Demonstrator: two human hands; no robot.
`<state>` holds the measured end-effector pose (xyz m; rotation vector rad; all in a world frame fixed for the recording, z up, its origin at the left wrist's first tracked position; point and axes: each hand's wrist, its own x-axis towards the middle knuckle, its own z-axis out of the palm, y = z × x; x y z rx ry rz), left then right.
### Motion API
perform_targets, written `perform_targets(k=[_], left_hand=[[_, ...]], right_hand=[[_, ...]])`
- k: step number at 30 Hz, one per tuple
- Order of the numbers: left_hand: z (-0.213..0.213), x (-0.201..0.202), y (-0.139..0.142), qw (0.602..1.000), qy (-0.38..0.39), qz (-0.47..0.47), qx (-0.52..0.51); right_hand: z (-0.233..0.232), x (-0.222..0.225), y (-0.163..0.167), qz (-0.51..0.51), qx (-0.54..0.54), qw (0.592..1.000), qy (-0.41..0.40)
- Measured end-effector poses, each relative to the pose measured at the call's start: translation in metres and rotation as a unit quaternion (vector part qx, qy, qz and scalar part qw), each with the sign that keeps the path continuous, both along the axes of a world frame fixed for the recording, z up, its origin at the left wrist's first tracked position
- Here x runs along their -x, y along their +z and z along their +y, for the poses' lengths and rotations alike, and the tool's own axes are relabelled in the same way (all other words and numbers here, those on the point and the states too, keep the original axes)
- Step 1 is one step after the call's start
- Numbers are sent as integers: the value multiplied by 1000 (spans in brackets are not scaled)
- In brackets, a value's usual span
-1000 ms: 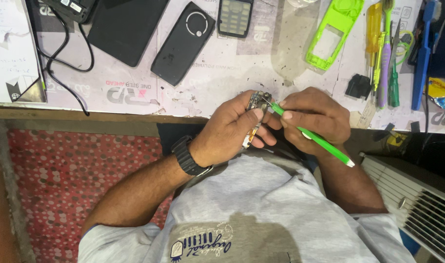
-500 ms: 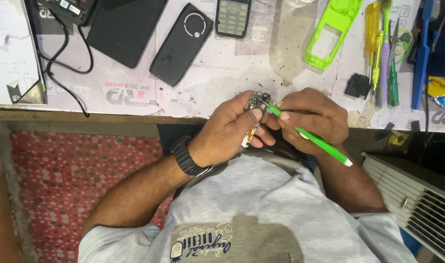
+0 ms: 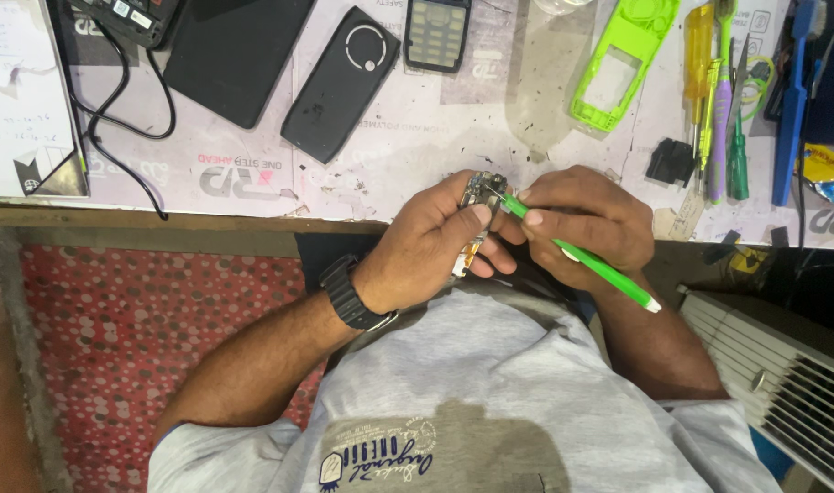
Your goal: The person puts on glasses, then uses a green pen-like tool to probe and clean a small circuit board. They switch to a green toothbrush to scrub the board, then place the board on the table and pick up two small boxes.
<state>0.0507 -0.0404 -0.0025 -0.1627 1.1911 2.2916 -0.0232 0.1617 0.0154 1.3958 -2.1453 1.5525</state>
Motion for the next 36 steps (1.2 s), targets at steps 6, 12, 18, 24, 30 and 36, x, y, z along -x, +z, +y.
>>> perform_targets(k=[6, 12, 18, 24, 30, 36], left_hand=[[0, 0, -1, 1000, 3, -8, -13], [1, -1, -2, 1000, 6, -7, -17], [1, 0, -1, 1000, 2, -5, -6], [1, 0, 1, 1000, 6, -11, -14], [1, 1, 1, 1000, 4, -11, -3], [1, 0, 0, 1000, 12, -10, -25]], right_hand=[[-2, -4, -3, 13, 3, 999, -34], [-3, -4, -3, 2, 13, 999, -29], [-4, -4, -1, 12, 8, 999, -36], [-4, -3, -2, 8, 11, 1000, -16], [-2, -1, -2, 16, 8, 1000, -18], [-2, -3, -3, 12, -2, 1000, -24]])
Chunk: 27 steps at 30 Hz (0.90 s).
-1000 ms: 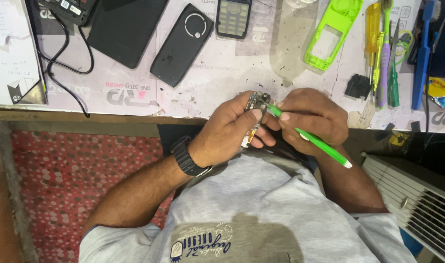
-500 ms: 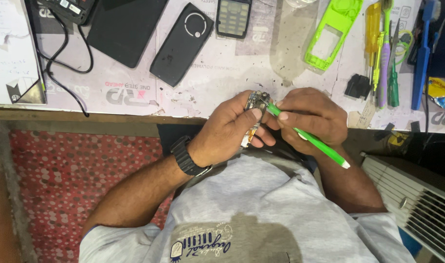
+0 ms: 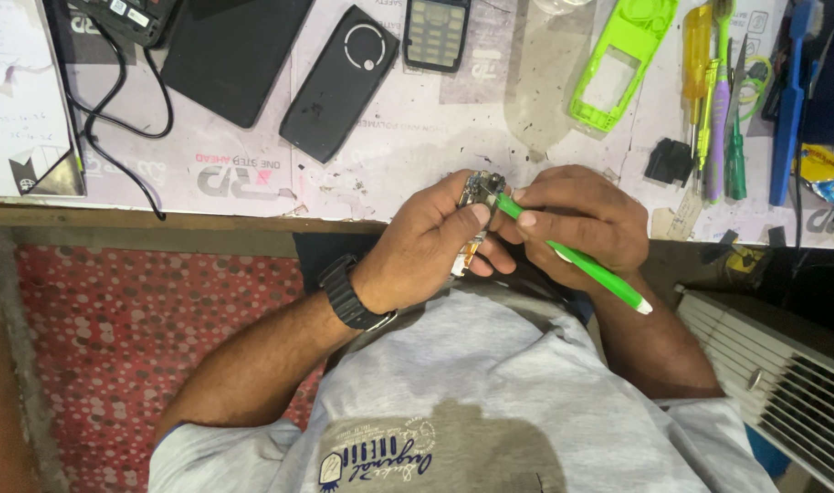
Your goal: The person puts on glasses, then uses a green pen-like tool to probe and clean a small circuit board. They switch to a green toothbrush to scrub the board, then place the board on the table and pick up two small boxes.
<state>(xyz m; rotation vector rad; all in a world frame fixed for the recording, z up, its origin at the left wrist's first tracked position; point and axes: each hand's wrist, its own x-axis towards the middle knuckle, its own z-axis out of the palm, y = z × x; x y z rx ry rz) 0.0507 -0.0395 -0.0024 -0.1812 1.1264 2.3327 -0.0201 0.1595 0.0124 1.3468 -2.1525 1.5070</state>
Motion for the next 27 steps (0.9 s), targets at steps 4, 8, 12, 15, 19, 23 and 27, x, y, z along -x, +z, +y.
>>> perform_targets(k=[4, 8, 12, 15, 19, 23, 27], left_hand=[[1, 0, -1, 1000, -8, 2, 17], [1, -1, -1, 1000, -1, 0, 7], [1, 0, -1, 1000, -3, -1, 9], [1, 0, -1, 1000, 4, -2, -2], [1, 0, 0, 1000, -6, -1, 15], [1, 1, 1, 1000, -1, -4, 5], [2, 1, 1, 1000, -7, 1, 19]], right_hand=[[1, 0, 1, -1, 15, 1000, -4], [0, 3, 2, 3, -1, 1000, 8], [-1, 3, 1, 10, 9, 1000, 2], [0, 1, 2, 4, -6, 1000, 0], [1, 2, 1, 16, 12, 1000, 0], [1, 2, 0, -1, 5, 1000, 12], [2, 1, 1, 0, 6, 1000, -6]])
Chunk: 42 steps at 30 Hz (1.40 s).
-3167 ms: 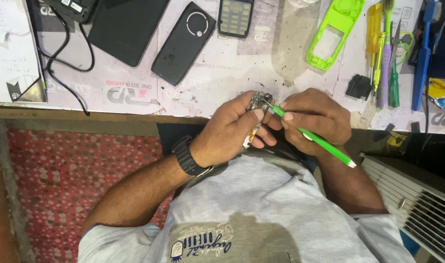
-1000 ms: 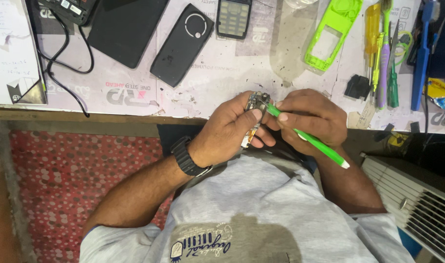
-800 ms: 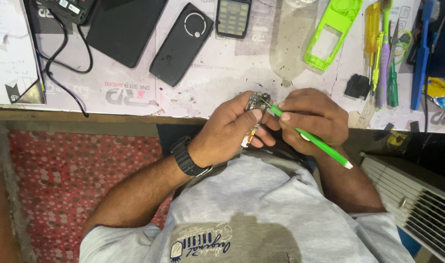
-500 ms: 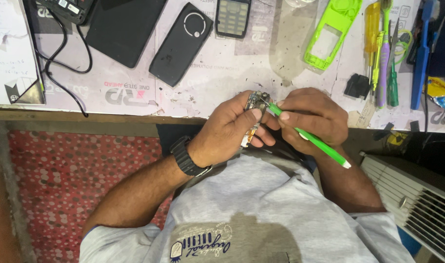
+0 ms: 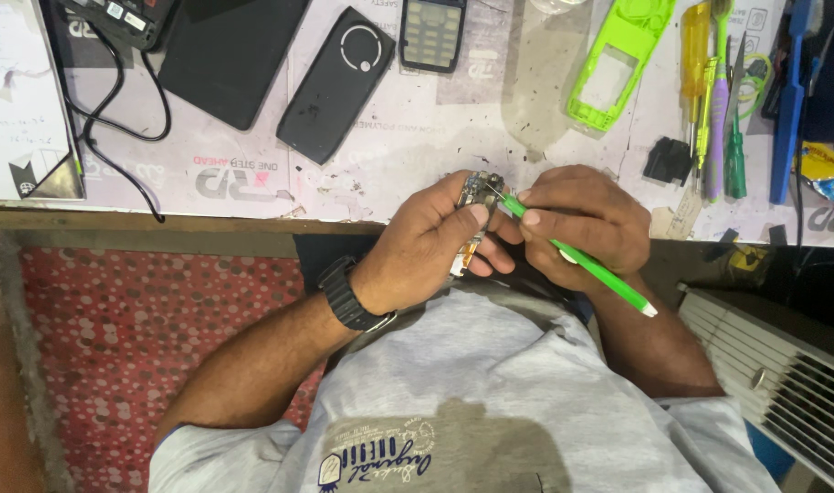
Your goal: The person puts on glasses, then uses a green pen-like tool to probe and clean a small circuit board. They switch to a green toothbrush to scrub the board, then place the board on the table and pick up two small boxes.
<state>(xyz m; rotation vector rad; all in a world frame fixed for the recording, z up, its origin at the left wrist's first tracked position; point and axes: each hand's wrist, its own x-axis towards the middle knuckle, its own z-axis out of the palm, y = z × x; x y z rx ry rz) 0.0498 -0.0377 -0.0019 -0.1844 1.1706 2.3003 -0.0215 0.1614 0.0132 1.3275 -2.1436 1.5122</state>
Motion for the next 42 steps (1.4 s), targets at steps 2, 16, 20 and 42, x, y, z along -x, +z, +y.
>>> perform_targets(k=[2, 16, 20, 42], left_hand=[[0, 0, 0, 1000, 5, -2, -8], [0, 0, -1, 1000, 1, 5, -3], [-1, 0, 1, 1000, 1, 3, 0], [8, 8, 38, 992, 114, 22, -39]], right_hand=[[0, 1, 1, 2, 5, 1000, 5], [-3, -1, 6, -11, 6, 1000, -9], [-5, 0, 9, -18, 5, 1000, 13], [115, 14, 88, -416, 354, 833, 89]])
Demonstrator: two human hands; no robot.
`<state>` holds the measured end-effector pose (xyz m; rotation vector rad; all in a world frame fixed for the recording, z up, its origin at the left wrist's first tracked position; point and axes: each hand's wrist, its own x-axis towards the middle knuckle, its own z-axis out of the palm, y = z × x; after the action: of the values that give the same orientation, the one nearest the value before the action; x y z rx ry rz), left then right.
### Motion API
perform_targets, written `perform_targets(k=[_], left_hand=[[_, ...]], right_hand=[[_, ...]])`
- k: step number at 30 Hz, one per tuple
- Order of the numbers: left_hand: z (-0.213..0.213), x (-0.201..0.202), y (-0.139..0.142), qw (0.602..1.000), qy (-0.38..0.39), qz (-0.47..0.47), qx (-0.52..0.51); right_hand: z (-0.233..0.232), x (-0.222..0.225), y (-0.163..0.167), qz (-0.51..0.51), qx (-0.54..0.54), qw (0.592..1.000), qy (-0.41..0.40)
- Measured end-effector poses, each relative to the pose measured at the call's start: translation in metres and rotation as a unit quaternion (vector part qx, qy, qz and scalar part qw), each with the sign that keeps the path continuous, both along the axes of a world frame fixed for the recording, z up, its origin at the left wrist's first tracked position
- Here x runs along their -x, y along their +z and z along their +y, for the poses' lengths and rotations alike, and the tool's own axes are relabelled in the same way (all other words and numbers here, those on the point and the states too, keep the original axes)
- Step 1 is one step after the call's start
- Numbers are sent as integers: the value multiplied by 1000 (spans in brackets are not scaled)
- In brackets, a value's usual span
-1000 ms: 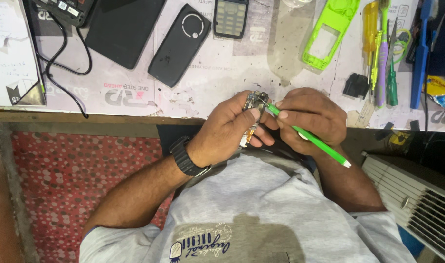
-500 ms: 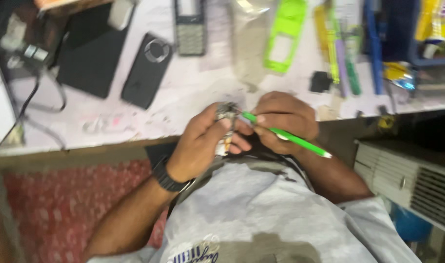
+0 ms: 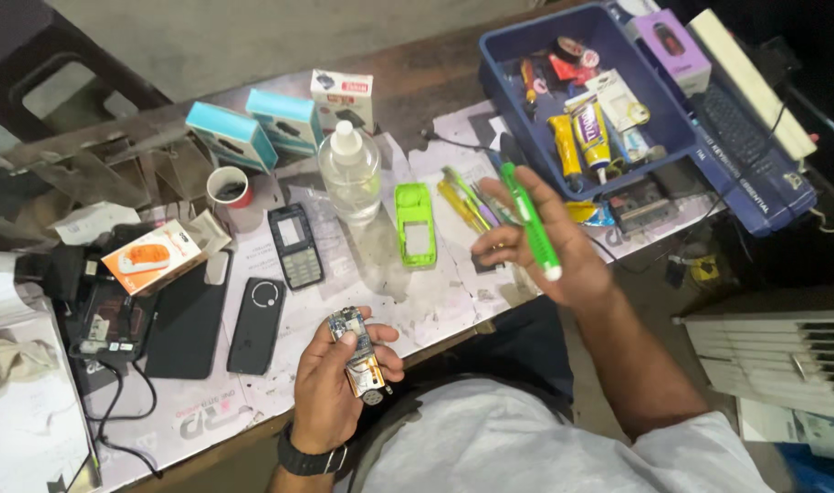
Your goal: The person puts on glasses, then uses a green pen-like tool to probe and clean a small circuit board. They switch to a green toothbrush to scrub the board, then place the board on the table and pick up two small boxes.
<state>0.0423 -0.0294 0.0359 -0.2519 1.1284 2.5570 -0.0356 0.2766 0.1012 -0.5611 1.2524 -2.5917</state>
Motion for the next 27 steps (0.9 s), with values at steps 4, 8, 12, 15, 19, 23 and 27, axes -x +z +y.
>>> perform_targets(k=[4, 8, 12, 15, 19, 23, 27], left_hand=[[9, 3, -7, 1000, 25, 9, 16], [15, 7, -14, 999, 35, 25, 24], [17, 6, -16, 997, 47, 58, 26], [21, 5, -18, 994, 56, 78, 53], [28, 4, -21, 985, 66, 119, 107], [28, 5, -26, 983, 72, 132, 108], [26, 11, -31, 988, 74, 112, 75]], right_hand=[[23, 1, -3, -18, -139, 981, -135], [40, 3, -25, 13, -269, 941, -205], [55, 7, -43, -15, -306, 918, -253], [63, 14, -50, -11, -318, 912, -258], [69, 19, -55, 23, -249, 941, -228], [73, 21, -57, -33, -306, 915, -260], [73, 22, -56, -8, -292, 925, -243]])
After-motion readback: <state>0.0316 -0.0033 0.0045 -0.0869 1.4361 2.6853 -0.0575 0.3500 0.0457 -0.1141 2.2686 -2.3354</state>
